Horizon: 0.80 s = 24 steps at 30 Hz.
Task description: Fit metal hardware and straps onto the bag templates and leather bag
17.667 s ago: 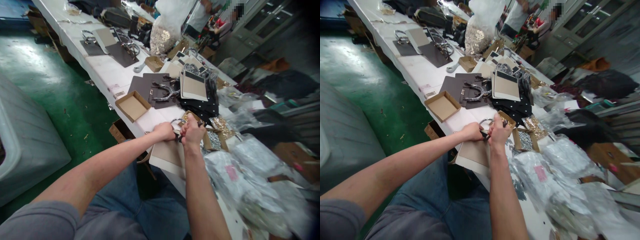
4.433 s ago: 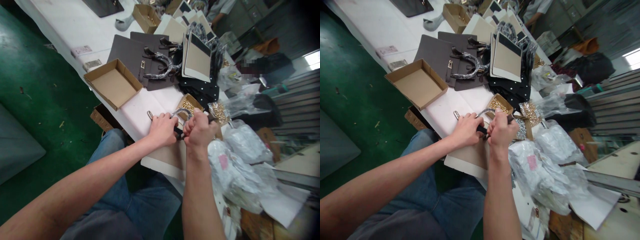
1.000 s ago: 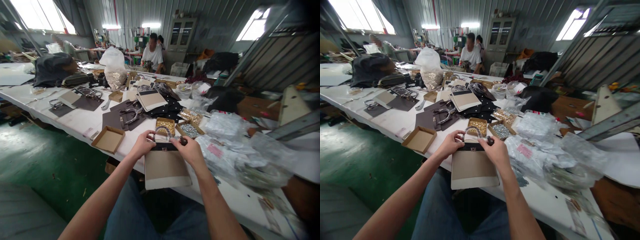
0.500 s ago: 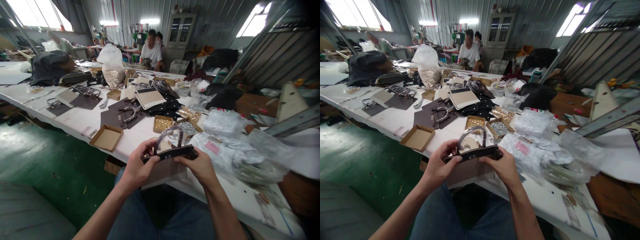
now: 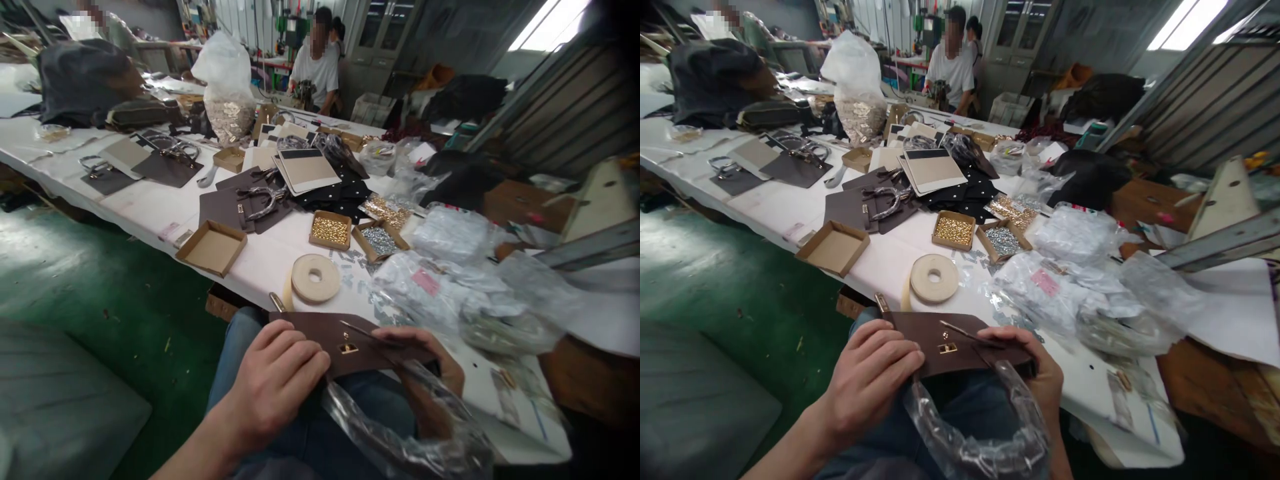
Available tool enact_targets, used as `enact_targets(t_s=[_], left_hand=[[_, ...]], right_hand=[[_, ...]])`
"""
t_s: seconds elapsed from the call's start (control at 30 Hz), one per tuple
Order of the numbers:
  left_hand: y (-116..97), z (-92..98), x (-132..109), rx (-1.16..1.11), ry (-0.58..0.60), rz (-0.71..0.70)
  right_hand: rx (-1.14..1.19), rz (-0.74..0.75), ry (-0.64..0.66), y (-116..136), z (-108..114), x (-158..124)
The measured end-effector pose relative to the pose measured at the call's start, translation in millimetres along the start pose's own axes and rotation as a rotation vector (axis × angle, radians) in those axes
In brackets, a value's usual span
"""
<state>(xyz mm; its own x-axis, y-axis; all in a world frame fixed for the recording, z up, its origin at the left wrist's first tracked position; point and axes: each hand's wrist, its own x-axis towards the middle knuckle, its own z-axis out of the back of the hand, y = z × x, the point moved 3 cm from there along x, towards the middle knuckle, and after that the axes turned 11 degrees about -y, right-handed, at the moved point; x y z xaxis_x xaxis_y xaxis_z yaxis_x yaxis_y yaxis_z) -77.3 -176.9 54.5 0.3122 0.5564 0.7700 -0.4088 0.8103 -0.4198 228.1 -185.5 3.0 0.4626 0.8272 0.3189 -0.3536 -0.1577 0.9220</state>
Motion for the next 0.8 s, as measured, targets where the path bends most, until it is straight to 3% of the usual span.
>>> enact_targets(t_s=[0.13,0.37,0.57,0.7,0.8], left_hand=[[0,-4.0,-7,0.039,0.015,-0.087],[13,-11.6,-5,-0.168,0.030,0.158],[14,-4.3,4,-0.225,0.221,0.131],[14,-1.8,-1,-0.255,0.232,0.100],[13,-0.3,-5,-0.327,0.188,0.201]], right_hand=[[-0.002,0.085,0.003,7,10,-2],[0.065,0.185,0.102,29,7,-1],[0.107,0.199,0.239,28,1,-4],[0.052,0.195,0.402,32,1,4],[0.133,0.178,0.439,43,-3,5]])
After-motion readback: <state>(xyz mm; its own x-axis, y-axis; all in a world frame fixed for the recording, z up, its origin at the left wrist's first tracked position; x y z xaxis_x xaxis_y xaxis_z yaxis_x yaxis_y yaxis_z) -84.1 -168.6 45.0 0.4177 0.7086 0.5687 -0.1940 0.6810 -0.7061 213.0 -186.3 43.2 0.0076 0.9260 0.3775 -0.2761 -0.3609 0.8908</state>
